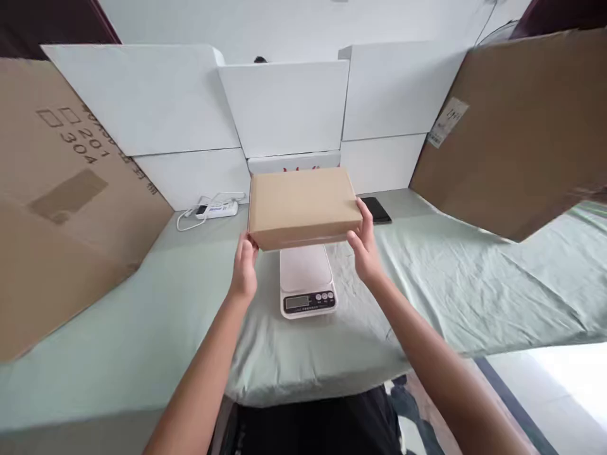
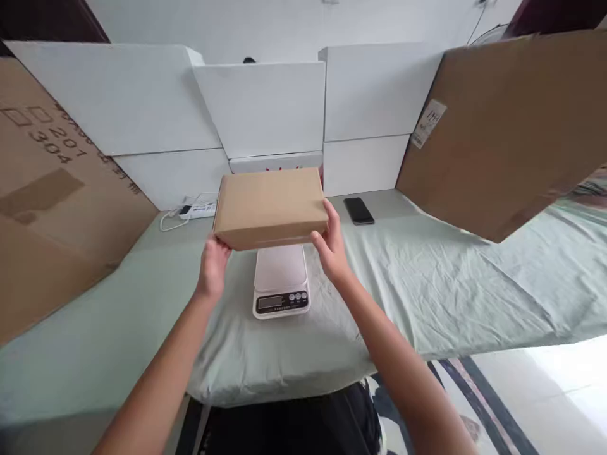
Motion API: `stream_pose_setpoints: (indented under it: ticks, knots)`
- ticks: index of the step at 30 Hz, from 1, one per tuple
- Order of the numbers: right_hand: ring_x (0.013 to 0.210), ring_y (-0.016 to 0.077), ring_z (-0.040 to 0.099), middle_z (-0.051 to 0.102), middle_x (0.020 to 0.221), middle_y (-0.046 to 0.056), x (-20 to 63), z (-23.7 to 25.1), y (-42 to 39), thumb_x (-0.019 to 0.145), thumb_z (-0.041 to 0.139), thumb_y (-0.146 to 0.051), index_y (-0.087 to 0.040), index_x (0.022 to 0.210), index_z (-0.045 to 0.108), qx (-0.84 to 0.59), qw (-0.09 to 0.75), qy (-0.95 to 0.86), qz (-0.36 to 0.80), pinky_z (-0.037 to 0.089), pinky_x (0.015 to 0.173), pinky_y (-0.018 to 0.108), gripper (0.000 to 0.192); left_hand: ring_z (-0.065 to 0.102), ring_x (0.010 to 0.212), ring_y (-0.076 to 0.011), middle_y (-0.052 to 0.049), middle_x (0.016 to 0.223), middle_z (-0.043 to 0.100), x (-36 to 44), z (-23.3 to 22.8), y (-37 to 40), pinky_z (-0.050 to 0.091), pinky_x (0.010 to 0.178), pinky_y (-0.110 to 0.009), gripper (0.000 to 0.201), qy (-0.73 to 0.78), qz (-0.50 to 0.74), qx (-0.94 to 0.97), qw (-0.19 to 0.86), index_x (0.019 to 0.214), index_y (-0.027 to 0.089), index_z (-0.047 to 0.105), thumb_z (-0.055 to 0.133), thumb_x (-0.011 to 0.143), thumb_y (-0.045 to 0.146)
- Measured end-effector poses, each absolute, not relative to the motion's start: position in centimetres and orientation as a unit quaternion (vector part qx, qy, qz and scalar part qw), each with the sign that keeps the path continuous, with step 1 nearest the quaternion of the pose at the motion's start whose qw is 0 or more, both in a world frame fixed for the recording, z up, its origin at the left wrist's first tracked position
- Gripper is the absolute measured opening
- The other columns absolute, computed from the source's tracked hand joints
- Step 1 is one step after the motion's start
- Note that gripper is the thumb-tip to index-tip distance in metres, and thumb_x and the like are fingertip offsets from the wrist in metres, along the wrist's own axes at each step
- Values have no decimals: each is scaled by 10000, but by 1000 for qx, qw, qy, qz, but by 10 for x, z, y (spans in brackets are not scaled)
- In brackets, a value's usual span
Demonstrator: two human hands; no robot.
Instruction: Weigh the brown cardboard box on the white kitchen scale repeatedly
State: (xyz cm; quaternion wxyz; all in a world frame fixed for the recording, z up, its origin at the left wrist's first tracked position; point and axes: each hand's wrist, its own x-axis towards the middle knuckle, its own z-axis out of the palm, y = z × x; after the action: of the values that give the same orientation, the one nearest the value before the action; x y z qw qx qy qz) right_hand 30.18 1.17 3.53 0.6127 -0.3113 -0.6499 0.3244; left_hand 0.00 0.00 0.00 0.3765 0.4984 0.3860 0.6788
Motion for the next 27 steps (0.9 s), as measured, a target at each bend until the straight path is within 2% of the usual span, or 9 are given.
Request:
stream_pose_setpoints:
  ticks: [4,6,10,14,18,22,27]
  knots:
    - [1745,411,378,392,1881,122,288,17,57,889,650,-928,-306,1770,336,-341,624,-630,312,307,1464,627,1123,601,1614,-342,-169,1567,749,21,-20,44,479,1337,-457,870,407,698,458,370,1465,225,709,605,955,922]
    - [1760,414,349,373,1891,127,283,4,69,866,645,-951,-291,1789,304,-361,613,-618,335,274,1478,617,1185,570,1643,-352,-177,1604,721,25,-34,58,471,1349,-473,871,430,704,428,370,1471,229,702,609,949,920]
    - [1775,395,322,354,1905,104,276,-17,75,881,638,-933,-299,1815,266,-375,595,-606,372,237,1491,598,1189,553,1656,-374,-201,1665,671,22,-56,69,452,1367,-501,900,467,686,394,395,1483,210,692,601,942,924]
    - [1775,373,316,391,1886,94,276,-22,76,919,649,-865,-304,1808,301,-402,587,-588,385,220,1494,598,1108,572,1642,-370,-205,1643,693,21,-60,67,464,1361,-494,922,477,669,401,405,1486,191,705,568,956,932]
    - [1674,364,464,512,1793,118,283,-24,82,924,646,-833,-313,1784,365,-413,580,-569,411,338,1441,599,1043,569,1651,-364,-199,1669,682,16,-55,66,443,1380,-511,874,485,670,400,395,1501,204,704,536,998,898]
    - [1414,329,672,667,1559,129,299,-26,89,909,642,-781,-339,1755,408,-462,612,-500,402,519,1284,577,983,462,1730,-333,-198,1804,540,-3,-46,65,352,1432,-495,841,510,686,363,371,1571,218,655,477,1045,850]
    - [1198,283,759,737,1316,91,322,-25,92,911,619,-704,-341,1572,600,-505,650,-408,395,629,1085,486,755,439,1740,-319,-226,1836,478,-20,-36,60,356,1426,-472,840,519,703,321,366,1632,191,600,381,1087,792]
